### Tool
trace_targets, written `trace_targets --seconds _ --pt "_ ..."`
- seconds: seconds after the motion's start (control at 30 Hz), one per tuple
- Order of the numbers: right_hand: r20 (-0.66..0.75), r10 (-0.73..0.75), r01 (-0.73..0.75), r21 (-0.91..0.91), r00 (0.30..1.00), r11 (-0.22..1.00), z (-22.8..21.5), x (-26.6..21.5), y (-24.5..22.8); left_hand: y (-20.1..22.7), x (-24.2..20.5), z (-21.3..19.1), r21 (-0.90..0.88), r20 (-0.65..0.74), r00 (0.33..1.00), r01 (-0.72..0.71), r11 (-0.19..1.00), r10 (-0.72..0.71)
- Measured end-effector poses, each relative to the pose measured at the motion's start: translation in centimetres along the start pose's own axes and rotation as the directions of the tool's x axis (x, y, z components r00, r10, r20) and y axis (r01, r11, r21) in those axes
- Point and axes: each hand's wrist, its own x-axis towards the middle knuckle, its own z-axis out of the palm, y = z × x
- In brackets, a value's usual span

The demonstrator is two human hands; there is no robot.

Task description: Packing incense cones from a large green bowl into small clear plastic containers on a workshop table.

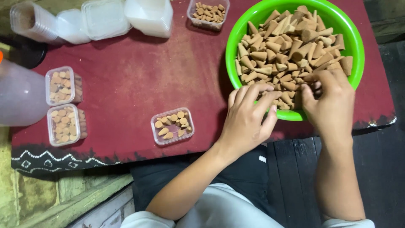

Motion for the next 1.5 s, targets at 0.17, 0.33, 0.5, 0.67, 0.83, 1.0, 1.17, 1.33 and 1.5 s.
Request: trace_targets --seconds 0.17,0.33,0.5,0.67,0.83,1.0,1.17,1.33,1.5 --pt "-0.097 -0.06 0.065 0.041 0.993 0.997 -0.8 -1.3 -0.8 -0.4 -2.5 -4.3 -0.027 -0.028 0.999 0.02 0.999 -0.02" --pt "-0.143 -0.111 0.136 0.177 0.983 0.975 -1.6 -1.1 -5.9 -1.9 -4.7 -7.7 0.018 -0.106 0.992 0.066 0.998 -0.063" --pt "-0.046 -0.163 0.168 0.388 0.985 0.906 -1.1 -0.1 -12.2 -3.4 -6.7 -10.9 0.084 -0.156 0.982 0.118 0.989 -0.104" --pt "0.005 -0.273 0.234 0.499 0.962 0.834 2.7 -0.4 -16.5 -5.7 -10.1 -13.8 0.125 -0.254 0.96 0.156 0.98 -0.121" --pt "0.068 -0.315 0.23 0.544 0.947 0.807 5.6 -2.2 -20.3 -7.9 -13.5 -14.1 0.154 -0.297 0.938 0.234 0.96 -0.181" --pt "0.044 -0.409 0.337 0.489 0.912 0.805 7.5 -3.0 -21.3 -8.4 -15.0 -13.5 0.181 -0.236 0.947 0.262 0.948 -0.217" --pt "0.015 -0.426 0.387 0.395 0.904 0.834 8.4 -3.5 -21.7 -8.1 -15.1 -13.1 0.201 -0.21 0.953 0.262 0.944 -0.22" --pt "0.029 -0.437 0.4 0.351 0.899 0.847 9.0 -3.9 -21.2 -8.1 -14.9 -13.2 0.218 -0.178 0.953 0.28 0.935 -0.244" --pt "0.017 -0.446 0.418 0.32 0.895 0.85 9.5 -4.2 -20.8 -8.2 -15.0 -13.2 0.2 -0.157 0.956 0.277 0.94 -0.248"
